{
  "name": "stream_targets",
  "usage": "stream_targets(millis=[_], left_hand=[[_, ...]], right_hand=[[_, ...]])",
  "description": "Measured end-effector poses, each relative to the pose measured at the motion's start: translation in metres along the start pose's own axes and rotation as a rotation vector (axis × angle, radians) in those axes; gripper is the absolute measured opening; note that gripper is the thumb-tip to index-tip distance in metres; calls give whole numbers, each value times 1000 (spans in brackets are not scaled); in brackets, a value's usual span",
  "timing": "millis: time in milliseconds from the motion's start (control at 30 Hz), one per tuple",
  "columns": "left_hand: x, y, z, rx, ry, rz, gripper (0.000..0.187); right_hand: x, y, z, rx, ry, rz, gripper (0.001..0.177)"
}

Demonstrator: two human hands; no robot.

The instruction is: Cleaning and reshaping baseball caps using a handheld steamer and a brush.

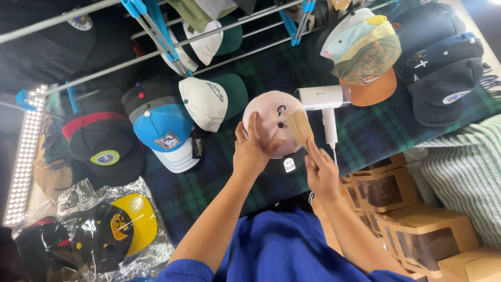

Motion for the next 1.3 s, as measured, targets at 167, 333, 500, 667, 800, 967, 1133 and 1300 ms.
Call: stream_targets(millis=[167, 333, 500, 667, 800, 967, 1133, 1300], left_hand=[[4, -2, -3, -14, -4, -16, 101], [7, -4, -1, -10, -22, -10, 102], [7, 0, 0, -19, -80, -7, 95], [5, -2, 1, 0, -81, -2, 97], [8, -6, 1, 13, -132, 28, 95], [4, -1, 5, -19, -37, -35, 99], [0, 2, 5, -28, 24, -38, 103], [-1, 4, 3, -6, 27, -6, 105]], right_hand=[[0, 6, 10, 49, -19, 57, 49], [-36, -114, 21, 135, -422, 350, 61], [-57, -98, 12, -1061, 473, 44, 84], [-60, -54, -32, -1072, 785, -283, 78], [-70, -84, 32, -958, 707, -28, 87], [-76, -93, -29, -1092, 963, -189, 84], [-56, -73, 33, -772, 761, 48, 69], [-60, -41, 76, -356, 280, 354, 63]])
Point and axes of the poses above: each hand's wrist, its own y-axis towards the middle knuckle, its own x-axis out of the back of the hand, z = x × y, the point moved 7 cm from there along y, towards the middle knuckle, and after that the axes turned 12 degrees about y, right-handed, at the moved point
